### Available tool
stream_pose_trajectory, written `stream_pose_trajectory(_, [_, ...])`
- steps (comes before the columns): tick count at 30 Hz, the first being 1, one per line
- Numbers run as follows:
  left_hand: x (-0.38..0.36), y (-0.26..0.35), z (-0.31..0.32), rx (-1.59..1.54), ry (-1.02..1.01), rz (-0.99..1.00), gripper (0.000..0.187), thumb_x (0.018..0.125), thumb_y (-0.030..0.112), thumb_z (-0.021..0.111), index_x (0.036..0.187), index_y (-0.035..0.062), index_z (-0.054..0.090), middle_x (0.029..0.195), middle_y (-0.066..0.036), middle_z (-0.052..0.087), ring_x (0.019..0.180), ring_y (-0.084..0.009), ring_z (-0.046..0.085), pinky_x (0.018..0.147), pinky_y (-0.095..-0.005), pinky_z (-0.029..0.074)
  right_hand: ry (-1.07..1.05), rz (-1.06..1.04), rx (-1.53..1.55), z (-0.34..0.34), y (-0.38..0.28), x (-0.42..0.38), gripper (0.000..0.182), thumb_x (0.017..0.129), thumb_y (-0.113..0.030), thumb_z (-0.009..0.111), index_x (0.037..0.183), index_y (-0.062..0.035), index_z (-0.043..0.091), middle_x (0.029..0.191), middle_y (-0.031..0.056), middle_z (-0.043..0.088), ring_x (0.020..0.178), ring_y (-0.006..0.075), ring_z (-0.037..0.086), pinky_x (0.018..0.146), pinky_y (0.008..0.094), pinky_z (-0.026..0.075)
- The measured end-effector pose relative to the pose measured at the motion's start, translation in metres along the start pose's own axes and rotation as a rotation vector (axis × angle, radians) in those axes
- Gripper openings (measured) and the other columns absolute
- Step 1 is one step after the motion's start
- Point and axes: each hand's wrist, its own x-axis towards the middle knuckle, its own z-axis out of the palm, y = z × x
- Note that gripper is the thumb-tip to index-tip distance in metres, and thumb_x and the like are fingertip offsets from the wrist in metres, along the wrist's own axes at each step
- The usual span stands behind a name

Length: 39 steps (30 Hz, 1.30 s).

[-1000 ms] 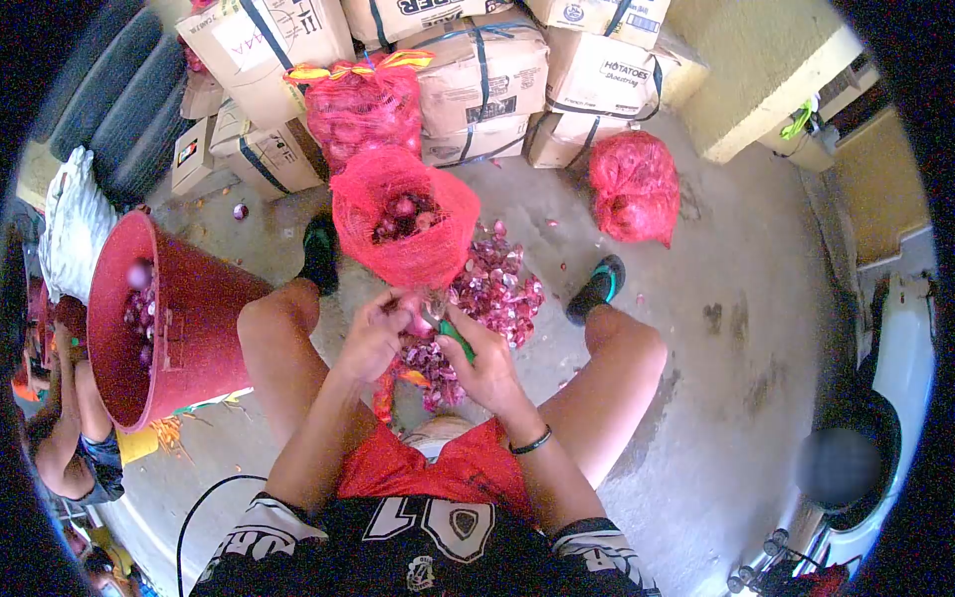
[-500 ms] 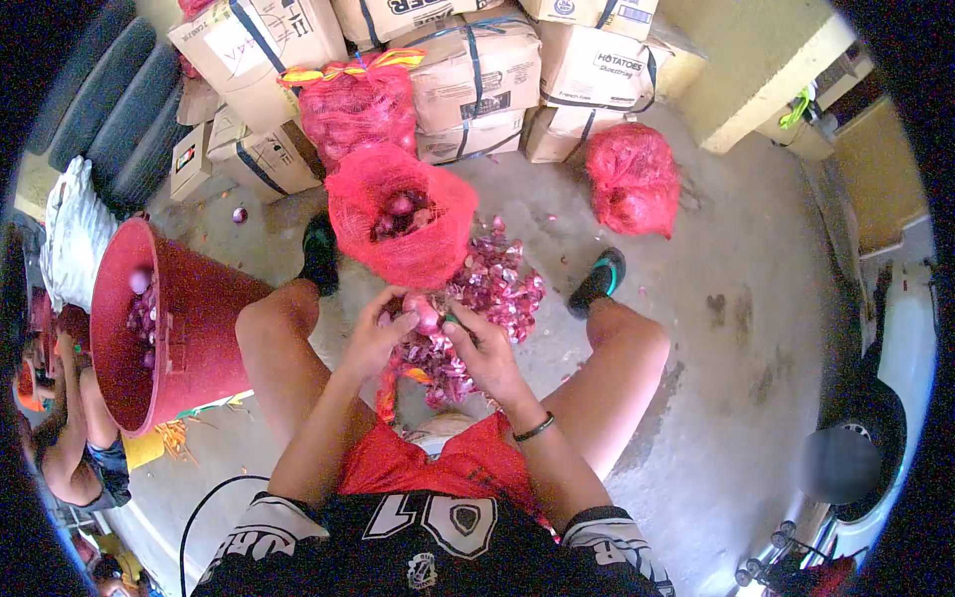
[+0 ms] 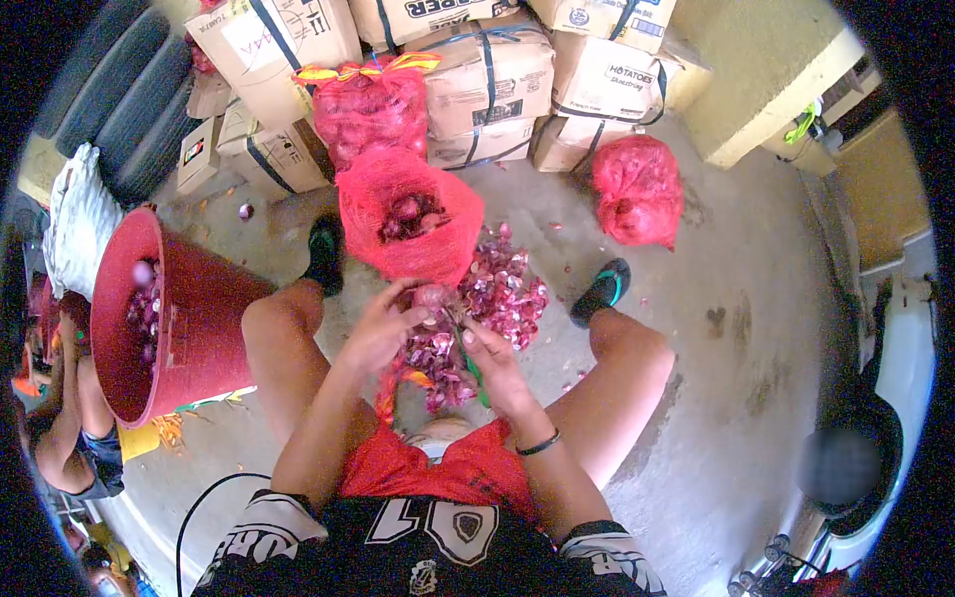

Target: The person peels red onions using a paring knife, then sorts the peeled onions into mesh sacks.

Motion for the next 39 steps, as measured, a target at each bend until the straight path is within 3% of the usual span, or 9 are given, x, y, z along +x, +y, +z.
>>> stream_pose_trajectory(3, [-0.002, 0.0, 0.007, -0.138, -0.062, -0.075, 0.047, 0.084, -0.003, 0.067, 0.128, -0.0005, 0.051, 0.121, -0.011, 0.059, 0.11, -0.0219, 0.059, 0.093, -0.0356, 0.051, -0.05, 0.029, 0.022, -0.007, -0.011, -0.003, 0.043, 0.103, -0.03, 0.045, 0.141, -0.0109, 0.043, 0.075, 0.0, 0.049, 0.055, 0.0063, 0.042, 0.046, 0.0193, 0.034])
stream_pose_trajectory(11, [-0.003, -0.007, 0.004, -0.049, -0.155, -0.073, 0.046, 0.084, -0.003, 0.066, 0.127, -0.0004, 0.052, 0.121, -0.011, 0.06, 0.107, -0.0227, 0.061, 0.09, -0.0394, 0.053, 0.281, -0.038, -0.017, -0.027, -0.01, 0.015, 0.049, 0.101, -0.034, 0.05, 0.144, -0.011, 0.042, 0.065, -0.0076, 0.044, 0.049, 0.0023, 0.037, 0.043, 0.0197, 0.029])
stream_pose_trajectory(16, [-0.006, -0.004, 0.007, -0.205, -0.105, -0.04, 0.052, 0.084, -0.004, 0.065, 0.133, 0.0002, 0.045, 0.124, -0.014, 0.059, 0.108, -0.0293, 0.062, 0.092, -0.0445, 0.054, 0.309, -0.133, -0.695, -0.039, 0.004, 0.02, 0.048, 0.1, -0.029, 0.052, 0.14, -0.003, 0.044, 0.086, 0.0104, 0.064, 0.074, 0.0191, 0.06, 0.067, 0.0325, 0.047])
stream_pose_trajectory(20, [-0.006, 0.001, 0.005, -0.205, -0.068, -0.031, 0.051, 0.082, -0.006, 0.067, 0.13, 0.0006, 0.048, 0.121, -0.015, 0.059, 0.105, -0.0285, 0.063, 0.093, -0.0452, 0.054, 0.189, -0.135, -1.047, -0.035, -0.003, 0.008, 0.05, 0.098, -0.025, 0.054, 0.14, 0.0005, 0.042, 0.115, 0.0245, 0.064, 0.104, 0.0317, 0.064, 0.091, 0.0395, 0.047])
stream_pose_trajectory(26, [-0.006, -0.011, 0.002, -0.066, 0.035, 0.126, 0.056, 0.076, -0.008, 0.073, 0.126, 0.002, 0.05, 0.118, -0.009, 0.057, 0.11, -0.0209, 0.058, 0.096, -0.0364, 0.051, 0.048, -0.54, -0.948, 0.004, -0.013, 0.001, 0.052, 0.096, -0.02, 0.055, 0.142, -0.0008, 0.039, 0.121, 0.0272, 0.06, 0.107, 0.0357, 0.063, 0.092, 0.0389, 0.047])
stream_pose_trajectory(29, [-0.008, -0.006, 0.005, 0.15, 0.027, 0.129, 0.052, 0.075, -0.007, 0.075, 0.121, 0.0024, 0.051, 0.116, -0.007, 0.057, 0.111, -0.0174, 0.056, 0.096, -0.0322, 0.049, 0.053, -0.445, -0.939, 0.01, -0.013, 0.002, 0.058, 0.095, -0.018, 0.057, 0.145, -0.0006, 0.033, 0.119, 0.027, 0.06, 0.107, 0.0362, 0.063, 0.091, 0.0396, 0.048])
stream_pose_trajectory(33, [-0.01, -0.009, 0.007, 0.054, 0.004, 0.125, 0.05, 0.074, -0.007, 0.075, 0.118, 0.0017, 0.052, 0.115, -0.006, 0.057, 0.109, -0.0169, 0.056, 0.095, -0.0319, 0.049, 0.034, -0.287, -0.886, 0.014, -0.021, -0.004, 0.062, 0.094, -0.018, 0.058, 0.147, -0.001, 0.031, 0.118, 0.0269, 0.061, 0.106, 0.0367, 0.064, 0.09, 0.0404, 0.049])
stream_pose_trajectory(36, [-0.007, -0.011, 0.006, 0.057, 0.011, 0.134, 0.052, 0.074, -0.007, 0.075, 0.119, 0.0013, 0.051, 0.114, -0.006, 0.057, 0.107, -0.0164, 0.056, 0.094, -0.0316, 0.049, 0.052, -0.341, -0.891, 0.015, -0.021, -0.002, 0.062, 0.093, -0.018, 0.059, 0.146, -0.001, 0.032, 0.116, 0.0273, 0.062, 0.104, 0.0374, 0.065, 0.088, 0.0416, 0.049])
stream_pose_trajectory(39, [-0.007, -0.013, 0.006, 0.102, 0.038, 0.136, 0.052, 0.073, -0.007, 0.076, 0.119, 0.0014, 0.051, 0.112, -0.006, 0.058, 0.106, -0.0161, 0.057, 0.093, -0.0316, 0.049, 0.071, -0.564, -0.965, 0.009, -0.009, 0.008, 0.063, 0.093, -0.018, 0.06, 0.146, -0.0006, 0.032, 0.115, 0.0285, 0.061, 0.102, 0.038, 0.065, 0.087, 0.0421, 0.05])
